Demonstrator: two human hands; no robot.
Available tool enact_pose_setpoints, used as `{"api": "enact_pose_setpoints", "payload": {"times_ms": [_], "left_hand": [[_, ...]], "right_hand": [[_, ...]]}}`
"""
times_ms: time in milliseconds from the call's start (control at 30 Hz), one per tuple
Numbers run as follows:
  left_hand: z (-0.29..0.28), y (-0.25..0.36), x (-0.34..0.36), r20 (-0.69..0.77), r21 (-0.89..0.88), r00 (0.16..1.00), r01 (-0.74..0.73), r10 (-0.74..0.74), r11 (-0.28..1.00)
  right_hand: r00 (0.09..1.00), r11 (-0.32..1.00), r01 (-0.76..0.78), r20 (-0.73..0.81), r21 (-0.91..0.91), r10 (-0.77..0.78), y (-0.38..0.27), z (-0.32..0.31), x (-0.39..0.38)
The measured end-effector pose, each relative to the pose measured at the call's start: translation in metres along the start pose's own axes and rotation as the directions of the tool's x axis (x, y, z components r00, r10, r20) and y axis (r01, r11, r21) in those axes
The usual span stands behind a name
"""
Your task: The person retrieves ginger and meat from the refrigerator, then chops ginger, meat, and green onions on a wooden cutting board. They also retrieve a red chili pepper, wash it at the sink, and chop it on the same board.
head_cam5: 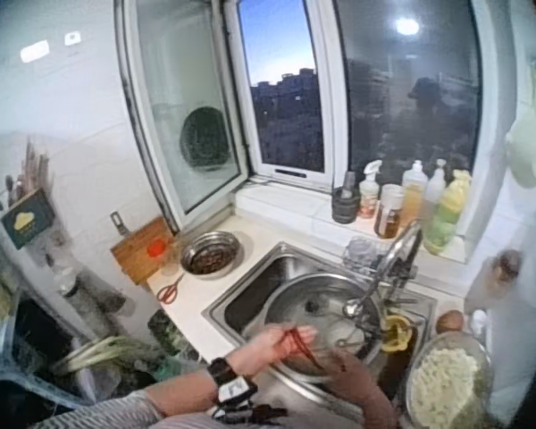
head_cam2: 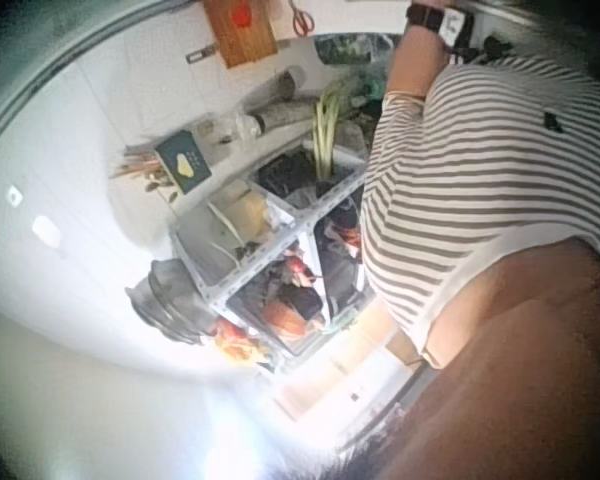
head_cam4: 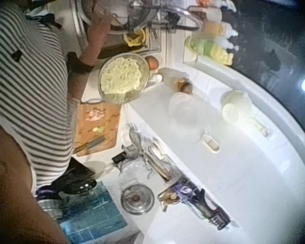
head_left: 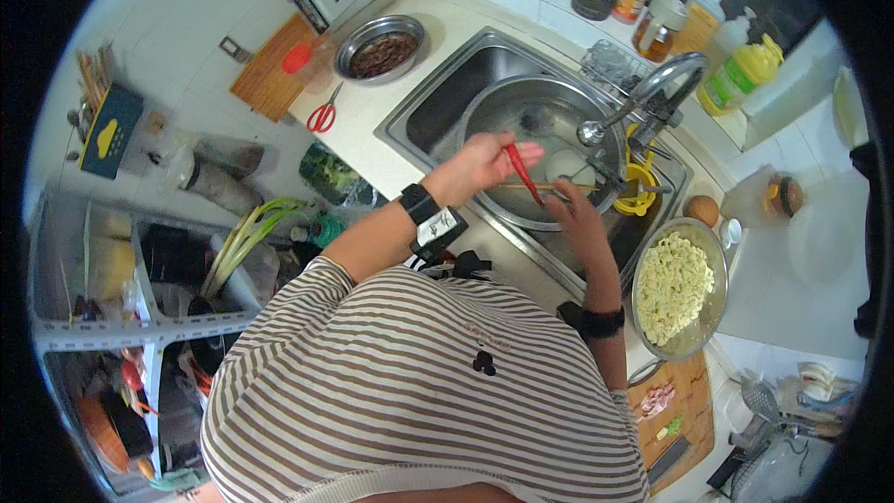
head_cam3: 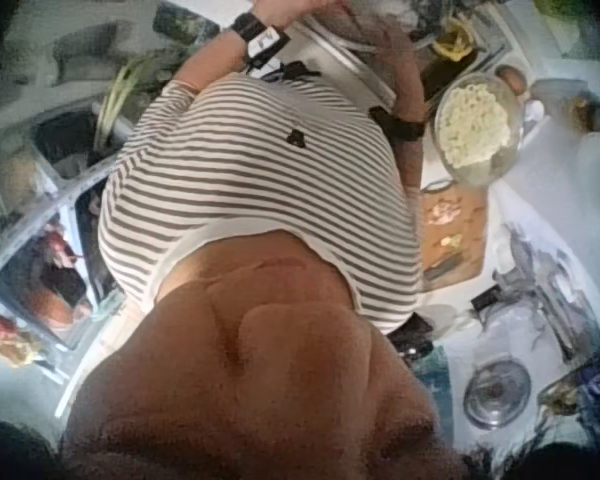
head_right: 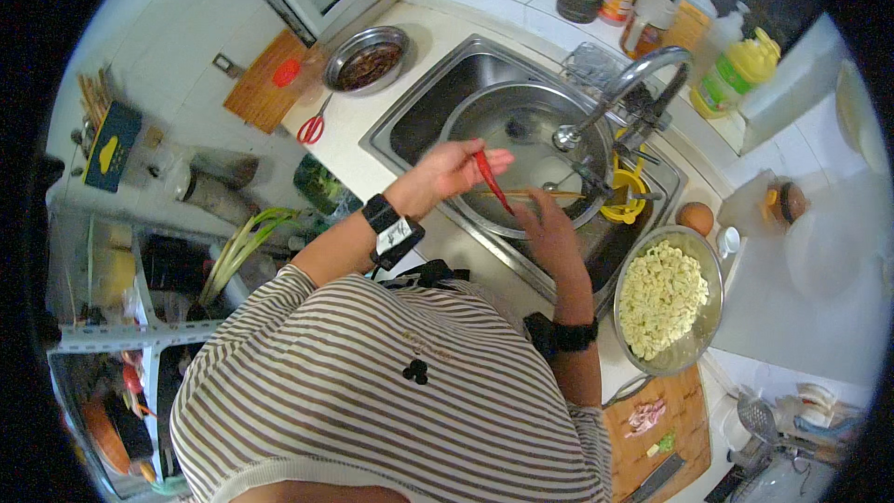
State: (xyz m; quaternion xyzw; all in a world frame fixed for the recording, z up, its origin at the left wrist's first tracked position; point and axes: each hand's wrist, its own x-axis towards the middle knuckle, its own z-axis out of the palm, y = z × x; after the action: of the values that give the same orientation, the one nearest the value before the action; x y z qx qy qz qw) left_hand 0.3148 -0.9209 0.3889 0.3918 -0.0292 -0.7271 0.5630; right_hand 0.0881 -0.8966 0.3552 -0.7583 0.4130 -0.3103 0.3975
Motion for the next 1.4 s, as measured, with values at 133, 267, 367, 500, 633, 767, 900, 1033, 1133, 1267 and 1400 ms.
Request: {"api": "enact_pose_setpoints", "payload": {"times_ms": [133, 267, 367, 500, 633, 767, 900, 1033, 1133, 1267, 1400], "left_hand": [[0.019, -0.014, 0.025, 0.135, 0.282, 0.986, 0.056, -0.098, 0.958], [0.025, 0.003, 0.046, 0.207, 0.814, 0.965, -0.080, -0.158, 0.575], [0.032, 0.002, 0.059, 0.231, 0.950, 0.910, -0.134, -0.345, 0.282], [0.043, -0.008, 0.080, 0.152, 0.956, 0.855, -0.254, -0.496, -0.144], [0.044, -0.017, 0.097, 0.052, 0.996, 0.891, -0.077, -0.450, -0.038], [0.047, -0.026, 0.104, 0.015, 0.892, 0.949, 0.129, -0.314, 0.433], [0.059, -0.027, 0.112, -0.045, 0.753, 0.945, 0.245, -0.323, 0.611], [0.063, -0.028, 0.115, -0.053, 0.620, 0.922, 0.332, -0.385, 0.711], [0.061, -0.031, 0.116, -0.076, 0.565, 0.924, 0.349, -0.374, 0.747], [0.061, -0.032, 0.113, -0.057, 0.553, 0.920, 0.352, -0.388, 0.755], [0.061, -0.035, 0.112, -0.078, 0.618, 0.922, 0.344, -0.380, 0.707]], "right_hand": [[0.978, 0.980, -0.192, 0.090, 0.043, 0.187, -0.006, 0.006, 0.030], [0.994, 0.961, -0.092, -0.074, -0.260, 0.075, 0.014, -0.016, 0.042], [0.998, 0.910, -0.046, 0.016, -0.412, 0.058, 0.030, -0.032, 0.053], [0.981, 0.897, 0.117, -0.091, -0.427, -0.171, 0.049, -0.040, 0.064], [0.823, 0.843, -0.089, -0.516, -0.530, -0.238, 0.072, -0.065, 0.088], [0.769, 0.711, -0.380, -0.630, -0.592, -0.114, 0.098, -0.101, 0.114], [0.837, 0.692, -0.464, -0.528, -0.553, 0.140, 0.126, -0.119, 0.130], [0.860, 0.671, -0.437, -0.498, -0.599, 0.116, 0.147, -0.119, 0.135], [0.820, 0.689, -0.459, -0.566, -0.561, 0.085, 0.148, -0.111, 0.133], [0.783, 0.690, -0.540, -0.588, -0.482, 0.201, 0.131, -0.107, 0.127], [0.770, 0.601, -0.575, -0.616, -0.555, 0.168, 0.106, -0.110, 0.122]]}}
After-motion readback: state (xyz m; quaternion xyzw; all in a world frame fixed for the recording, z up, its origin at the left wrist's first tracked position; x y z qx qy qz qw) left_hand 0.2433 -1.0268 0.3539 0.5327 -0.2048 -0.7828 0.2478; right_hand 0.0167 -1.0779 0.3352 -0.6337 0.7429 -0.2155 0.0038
